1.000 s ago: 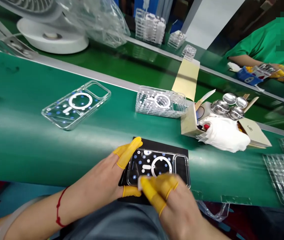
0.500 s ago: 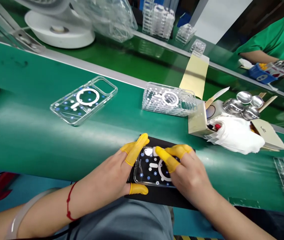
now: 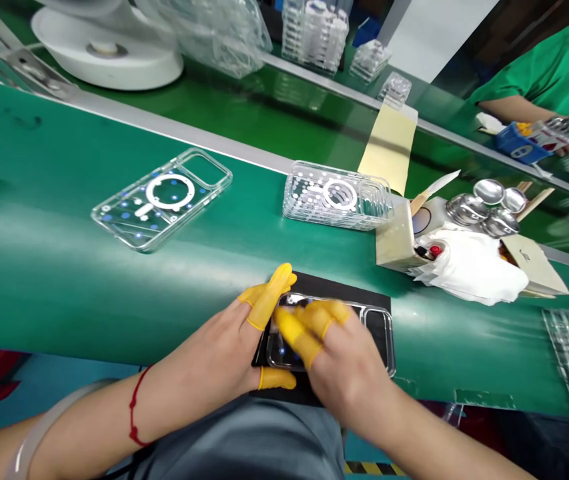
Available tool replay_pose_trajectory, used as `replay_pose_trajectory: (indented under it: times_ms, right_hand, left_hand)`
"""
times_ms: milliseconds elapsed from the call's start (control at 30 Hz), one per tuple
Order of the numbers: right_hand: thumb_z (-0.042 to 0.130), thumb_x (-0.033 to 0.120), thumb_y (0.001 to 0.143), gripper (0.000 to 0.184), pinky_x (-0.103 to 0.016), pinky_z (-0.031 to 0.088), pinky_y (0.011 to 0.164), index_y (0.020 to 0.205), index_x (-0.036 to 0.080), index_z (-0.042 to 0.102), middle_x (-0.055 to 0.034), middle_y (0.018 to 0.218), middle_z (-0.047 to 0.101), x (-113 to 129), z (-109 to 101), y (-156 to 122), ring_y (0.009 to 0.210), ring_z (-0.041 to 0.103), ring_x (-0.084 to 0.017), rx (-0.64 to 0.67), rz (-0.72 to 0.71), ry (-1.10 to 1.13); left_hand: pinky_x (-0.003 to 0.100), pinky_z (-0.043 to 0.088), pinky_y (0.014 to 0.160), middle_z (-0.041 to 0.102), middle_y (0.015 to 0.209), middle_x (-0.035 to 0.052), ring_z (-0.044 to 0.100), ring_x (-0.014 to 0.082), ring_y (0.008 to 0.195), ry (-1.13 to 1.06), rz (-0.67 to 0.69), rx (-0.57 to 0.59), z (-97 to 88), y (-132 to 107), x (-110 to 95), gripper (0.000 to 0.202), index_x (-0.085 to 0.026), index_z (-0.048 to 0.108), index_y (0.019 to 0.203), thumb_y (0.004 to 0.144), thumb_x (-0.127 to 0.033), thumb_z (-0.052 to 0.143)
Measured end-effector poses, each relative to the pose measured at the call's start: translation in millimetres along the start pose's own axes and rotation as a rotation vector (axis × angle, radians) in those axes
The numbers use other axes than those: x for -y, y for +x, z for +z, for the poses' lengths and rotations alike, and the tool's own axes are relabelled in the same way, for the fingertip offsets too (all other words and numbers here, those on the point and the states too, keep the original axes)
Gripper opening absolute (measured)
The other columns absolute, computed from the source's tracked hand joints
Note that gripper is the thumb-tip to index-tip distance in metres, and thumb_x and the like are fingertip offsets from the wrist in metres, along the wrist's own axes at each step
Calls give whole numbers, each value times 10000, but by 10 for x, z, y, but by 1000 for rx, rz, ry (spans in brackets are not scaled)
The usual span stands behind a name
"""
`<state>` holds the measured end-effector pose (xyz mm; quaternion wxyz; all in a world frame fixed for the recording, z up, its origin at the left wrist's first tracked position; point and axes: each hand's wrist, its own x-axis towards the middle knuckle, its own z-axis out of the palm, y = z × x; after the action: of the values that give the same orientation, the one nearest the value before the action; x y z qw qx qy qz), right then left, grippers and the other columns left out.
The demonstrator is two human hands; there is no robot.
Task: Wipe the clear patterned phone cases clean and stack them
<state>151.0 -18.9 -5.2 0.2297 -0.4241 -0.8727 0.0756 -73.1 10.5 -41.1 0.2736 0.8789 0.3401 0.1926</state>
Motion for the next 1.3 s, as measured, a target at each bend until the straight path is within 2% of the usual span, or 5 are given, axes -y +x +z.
replay_pose_trajectory:
  times_ms: [300,633,933,1167,1300]
  right_hand:
    - [512,43,1040,333,-350,509,841,1215,174,763,-49,1020,800,-93,-371,-581,949,661,-192,-41,46,-137]
    - [583,13,983,404,-378,523,763,1284,204,772,-81,988,760,-455,-284,-439,876,634,-218,-82,113,-229]
    - [509,52,1031,411,-314,584,771,1364,184,711,-38,973,801,141,-439,-991,847,694,-170,-88,137,85]
    - [787,253,932,125,-198,444,417,822,234,731,38,689,596,-17,-544,-1112,515,525,-98,-1014,999,645]
    - [849,447,867,264,-144,274,313,921,226,714,66,624,561,274,-208,-712,408,280,-48,-889,1168,1367]
  left_hand:
    - [462,469,1233,534,1607,165,522,334,1484,52,42,19,-44,66,-27,1085,-220,163,1682,882,-526,829]
    - [510,526,1167,582,1566,126,579,360,1428,36,5,-13,-52,65,23,892,-311,175,1692,994,-677,591]
    - [514,488,1206,509,1633,129,520,384,1476,129,63,71,-109,87,-12,892,-273,157,1709,1016,-618,600]
    - [508,442,1260,516,1630,103,503,347,1504,-15,41,20,-89,220,-178,860,-308,222,1678,996,-588,664]
    - [470,455,1255,539,1595,138,531,317,1485,-157,106,-119,-69,338,-451,875,-299,199,1666,992,-622,654]
